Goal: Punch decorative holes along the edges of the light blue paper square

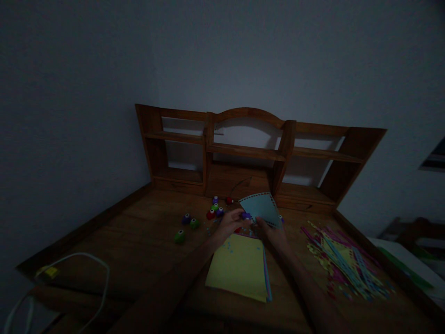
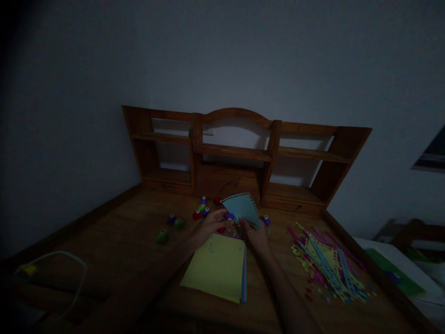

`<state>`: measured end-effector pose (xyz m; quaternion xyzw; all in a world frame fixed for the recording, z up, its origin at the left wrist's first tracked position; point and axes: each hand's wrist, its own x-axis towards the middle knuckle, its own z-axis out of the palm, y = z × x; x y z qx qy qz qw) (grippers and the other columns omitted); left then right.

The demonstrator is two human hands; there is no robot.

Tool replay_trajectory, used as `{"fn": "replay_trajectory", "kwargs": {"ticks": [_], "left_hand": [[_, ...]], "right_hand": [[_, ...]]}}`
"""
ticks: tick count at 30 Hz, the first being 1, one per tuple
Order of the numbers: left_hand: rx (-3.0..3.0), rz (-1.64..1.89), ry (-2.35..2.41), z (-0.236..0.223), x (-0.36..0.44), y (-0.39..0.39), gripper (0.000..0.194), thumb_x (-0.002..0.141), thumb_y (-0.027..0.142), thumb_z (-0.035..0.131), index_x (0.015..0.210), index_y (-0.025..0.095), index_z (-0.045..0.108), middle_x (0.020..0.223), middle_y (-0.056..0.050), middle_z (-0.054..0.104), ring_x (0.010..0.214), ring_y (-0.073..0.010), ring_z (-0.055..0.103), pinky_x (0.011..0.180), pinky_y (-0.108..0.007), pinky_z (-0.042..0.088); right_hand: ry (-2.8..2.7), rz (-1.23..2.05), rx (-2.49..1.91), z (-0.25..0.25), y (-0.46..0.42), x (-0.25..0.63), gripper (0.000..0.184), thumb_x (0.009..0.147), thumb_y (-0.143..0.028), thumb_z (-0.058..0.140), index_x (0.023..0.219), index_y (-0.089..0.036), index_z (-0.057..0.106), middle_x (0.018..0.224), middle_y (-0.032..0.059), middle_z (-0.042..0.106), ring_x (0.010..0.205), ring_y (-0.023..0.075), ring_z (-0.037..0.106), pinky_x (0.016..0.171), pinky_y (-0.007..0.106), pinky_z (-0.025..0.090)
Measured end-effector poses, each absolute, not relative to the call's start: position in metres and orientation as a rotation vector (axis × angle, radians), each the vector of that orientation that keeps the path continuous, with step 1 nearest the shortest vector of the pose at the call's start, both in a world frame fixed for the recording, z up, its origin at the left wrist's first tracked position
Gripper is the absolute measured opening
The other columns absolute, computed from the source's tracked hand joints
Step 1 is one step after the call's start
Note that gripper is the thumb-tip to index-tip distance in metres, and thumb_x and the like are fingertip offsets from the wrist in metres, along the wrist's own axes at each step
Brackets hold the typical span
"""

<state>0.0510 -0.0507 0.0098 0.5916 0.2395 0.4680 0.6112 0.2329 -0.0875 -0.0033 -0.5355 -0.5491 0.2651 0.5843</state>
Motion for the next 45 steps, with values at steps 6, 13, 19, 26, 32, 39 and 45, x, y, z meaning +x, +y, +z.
{"fn": "replay_trajectory", "kwargs": {"ticks": [6, 13, 19, 26, 32, 39, 45], "left_hand": [[1.327, 1.146, 0.556, 0.007, 0.051, -0.049, 0.039, 0.068, 0.035, 0.078, 0.099, 0.014, 0.066, 0.097, -0.01, 0.069, 0.087, -0.0207, 0.062, 0.079, -0.032, 0.046], [1.402, 1.148, 0.609, 0.013, 0.047, -0.053, 0.027, 0.072, 0.039, 0.073, 0.091, 0.02, 0.07, 0.096, -0.007, 0.069, 0.091, -0.023, 0.061, 0.082, -0.033, 0.046], [1.377, 1.13, 0.559, 0.012, 0.048, -0.052, 0.03, 0.072, 0.039, 0.074, 0.093, 0.019, 0.07, 0.098, -0.008, 0.069, 0.093, -0.024, 0.062, 0.085, -0.034, 0.045], [1.327, 1.099, 0.524, 0.011, 0.049, -0.052, 0.032, 0.069, 0.035, 0.076, 0.096, 0.019, 0.067, 0.102, -0.008, 0.068, 0.096, -0.0238, 0.062, 0.088, -0.035, 0.044], [1.376, 1.091, 0.541, 0.011, 0.048, -0.052, 0.028, 0.072, 0.036, 0.074, 0.092, 0.018, 0.068, 0.1, -0.009, 0.069, 0.092, -0.0229, 0.062, 0.088, -0.036, 0.044], [1.368, 1.082, 0.622, 0.018, 0.046, -0.058, 0.027, 0.071, 0.037, 0.075, 0.091, 0.02, 0.069, 0.1, -0.008, 0.069, 0.094, -0.0234, 0.062, 0.086, -0.035, 0.045], [1.333, 1.051, 0.651, 0.021, 0.046, -0.059, 0.028, 0.07, 0.035, 0.076, 0.092, 0.02, 0.069, 0.101, -0.008, 0.07, 0.097, -0.0234, 0.062, 0.087, -0.034, 0.045]], "right_hand": [[-1.391, 0.688, -1.251, -0.001, -0.088, 0.236, 0.037, 0.075, -0.05, 0.066, 0.087, -0.016, 0.068, 0.08, 0.0086, 0.074, 0.069, 0.024, 0.068, 0.066, 0.033, 0.052], [-1.452, 0.701, -1.263, 0.006, -0.092, 0.233, 0.034, 0.079, -0.05, 0.063, 0.068, -0.018, 0.061, 0.06, 0.005, 0.068, 0.055, 0.0202, 0.063, 0.06, 0.031, 0.049], [-1.402, 0.728, -1.256, 0.003, -0.091, 0.232, 0.034, 0.075, -0.052, 0.066, 0.07, -0.019, 0.059, 0.057, 0.0021, 0.065, 0.052, 0.0174, 0.057, 0.055, 0.029, 0.046], [-1.431, 0.74, -1.272, -0.002, -0.091, 0.233, 0.038, 0.077, -0.056, 0.063, 0.069, -0.019, 0.059, 0.058, 0.0031, 0.064, 0.053, 0.0183, 0.059, 0.054, 0.029, 0.046], [-1.36, 0.716, -1.301, -0.002, -0.091, 0.232, 0.037, 0.073, -0.055, 0.067, 0.08, -0.019, 0.061, 0.066, 0.0039, 0.068, 0.057, 0.0193, 0.06, 0.056, 0.03, 0.048], [-1.423, 0.732, -1.307, 0.003, -0.094, 0.232, 0.036, 0.077, -0.055, 0.063, 0.07, -0.02, 0.058, 0.059, 0.0024, 0.063, 0.055, 0.0185, 0.059, 0.056, 0.03, 0.046], [-1.426, 0.724, -1.314, 0.007, -0.097, 0.231, 0.036, 0.076, -0.055, 0.063, 0.071, -0.02, 0.058, 0.062, 0.003, 0.065, 0.058, 0.0192, 0.06, 0.059, 0.03, 0.047]]}}
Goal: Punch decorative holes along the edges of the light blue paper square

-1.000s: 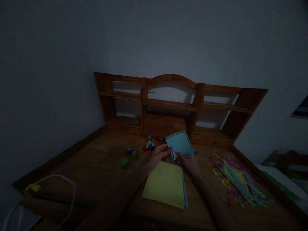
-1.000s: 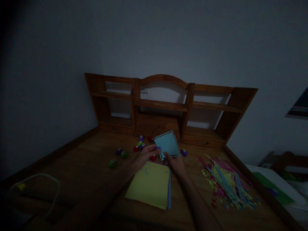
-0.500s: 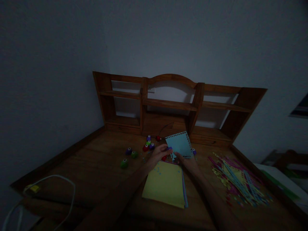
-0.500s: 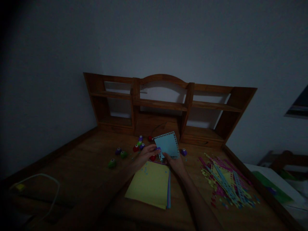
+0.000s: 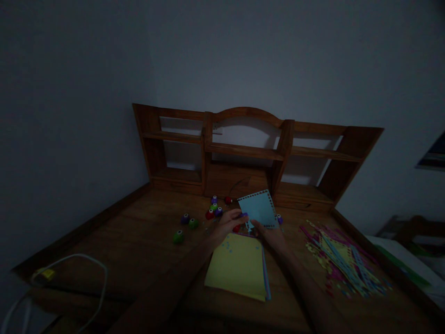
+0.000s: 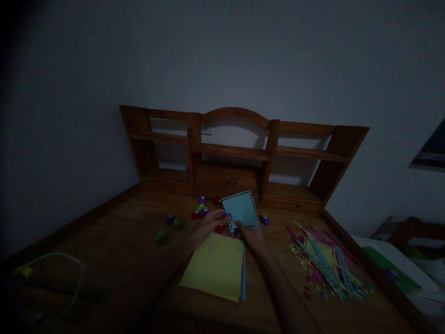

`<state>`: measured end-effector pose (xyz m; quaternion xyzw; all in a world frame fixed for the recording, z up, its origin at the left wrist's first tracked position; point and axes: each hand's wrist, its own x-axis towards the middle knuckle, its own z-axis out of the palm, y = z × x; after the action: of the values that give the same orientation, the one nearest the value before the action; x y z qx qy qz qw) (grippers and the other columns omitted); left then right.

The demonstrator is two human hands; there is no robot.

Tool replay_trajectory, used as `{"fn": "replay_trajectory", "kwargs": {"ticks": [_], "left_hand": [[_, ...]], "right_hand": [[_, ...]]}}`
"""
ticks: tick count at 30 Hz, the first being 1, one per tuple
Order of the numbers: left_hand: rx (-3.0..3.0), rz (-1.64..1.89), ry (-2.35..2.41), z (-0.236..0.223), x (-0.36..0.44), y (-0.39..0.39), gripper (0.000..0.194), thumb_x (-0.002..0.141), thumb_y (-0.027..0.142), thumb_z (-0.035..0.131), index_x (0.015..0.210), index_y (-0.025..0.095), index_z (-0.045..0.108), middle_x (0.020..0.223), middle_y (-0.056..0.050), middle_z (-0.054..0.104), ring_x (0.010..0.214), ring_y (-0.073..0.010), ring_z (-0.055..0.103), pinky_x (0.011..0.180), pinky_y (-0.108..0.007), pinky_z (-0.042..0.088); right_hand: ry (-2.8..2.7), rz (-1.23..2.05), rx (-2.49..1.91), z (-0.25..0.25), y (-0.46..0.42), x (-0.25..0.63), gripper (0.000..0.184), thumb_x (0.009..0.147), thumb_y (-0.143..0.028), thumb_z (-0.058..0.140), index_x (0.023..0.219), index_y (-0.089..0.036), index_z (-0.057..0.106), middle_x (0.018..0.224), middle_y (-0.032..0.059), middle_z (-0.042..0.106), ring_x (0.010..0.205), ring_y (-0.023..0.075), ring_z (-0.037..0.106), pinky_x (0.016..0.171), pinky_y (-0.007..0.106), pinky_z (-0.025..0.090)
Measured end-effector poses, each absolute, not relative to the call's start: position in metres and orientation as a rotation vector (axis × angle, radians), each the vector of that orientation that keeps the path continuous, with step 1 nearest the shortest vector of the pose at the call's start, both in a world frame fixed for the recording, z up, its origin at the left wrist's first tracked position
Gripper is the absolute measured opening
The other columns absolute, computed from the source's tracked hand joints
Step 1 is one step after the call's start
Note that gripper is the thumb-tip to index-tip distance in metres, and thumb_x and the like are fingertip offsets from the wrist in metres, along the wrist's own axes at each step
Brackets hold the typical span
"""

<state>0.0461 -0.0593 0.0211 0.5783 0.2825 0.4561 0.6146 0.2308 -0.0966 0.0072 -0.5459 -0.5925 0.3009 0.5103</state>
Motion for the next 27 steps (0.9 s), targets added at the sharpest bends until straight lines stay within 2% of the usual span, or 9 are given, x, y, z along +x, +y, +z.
{"fn": "replay_trajectory", "kwargs": {"ticks": [5, 12, 19, 24, 27], "left_hand": [[1.312, 1.067, 0.635, 0.018, 0.048, -0.056, 0.027, 0.067, 0.034, 0.078, 0.088, 0.019, 0.07, 0.099, -0.009, 0.07, 0.095, -0.0243, 0.062, 0.086, -0.035, 0.045], [1.326, 1.045, 0.575, 0.015, 0.046, -0.053, 0.027, 0.067, 0.036, 0.077, 0.088, 0.02, 0.069, 0.096, -0.008, 0.07, 0.088, -0.0243, 0.064, 0.08, -0.035, 0.046], [1.3, 1.063, 0.623, 0.013, 0.048, -0.051, 0.028, 0.064, 0.034, 0.079, 0.085, 0.018, 0.068, 0.095, -0.011, 0.069, 0.086, -0.0249, 0.063, 0.08, -0.039, 0.047], [1.308, 1.055, 0.623, 0.009, 0.05, -0.049, 0.027, 0.065, 0.035, 0.078, 0.082, 0.018, 0.067, 0.091, -0.01, 0.069, 0.08, -0.0233, 0.064, 0.075, -0.037, 0.048], [1.309, 1.063, 0.637, 0.007, 0.051, -0.047, 0.029, 0.063, 0.037, 0.08, 0.081, 0.018, 0.068, 0.088, -0.009, 0.069, 0.075, -0.0221, 0.063, 0.07, -0.036, 0.05]], "right_hand": [[-1.419, 0.755, -1.306, 0.008, -0.097, 0.23, 0.035, 0.076, -0.054, 0.062, 0.072, -0.019, 0.06, 0.064, 0.0036, 0.066, 0.057, 0.0189, 0.06, 0.057, 0.03, 0.048], [-1.362, 0.727, -1.295, 0.0, -0.094, 0.231, 0.037, 0.073, -0.053, 0.067, 0.084, -0.018, 0.063, 0.069, 0.0046, 0.068, 0.059, 0.02, 0.061, 0.057, 0.031, 0.05], [-1.363, 0.683, -1.296, 0.001, -0.095, 0.23, 0.045, 0.071, -0.052, 0.068, 0.099, -0.017, 0.063, 0.086, 0.0082, 0.072, 0.071, 0.0219, 0.065, 0.064, 0.032, 0.051], [-1.378, 0.748, -1.322, 0.005, -0.101, 0.225, 0.039, 0.071, -0.056, 0.067, 0.075, -0.017, 0.062, 0.065, 0.0051, 0.068, 0.056, 0.0197, 0.06, 0.053, 0.03, 0.048], [-1.38, 0.76, -1.335, 0.01, -0.104, 0.223, 0.04, 0.07, -0.057, 0.067, 0.072, -0.018, 0.061, 0.061, 0.0039, 0.066, 0.053, 0.0193, 0.058, 0.051, 0.03, 0.046]]}}
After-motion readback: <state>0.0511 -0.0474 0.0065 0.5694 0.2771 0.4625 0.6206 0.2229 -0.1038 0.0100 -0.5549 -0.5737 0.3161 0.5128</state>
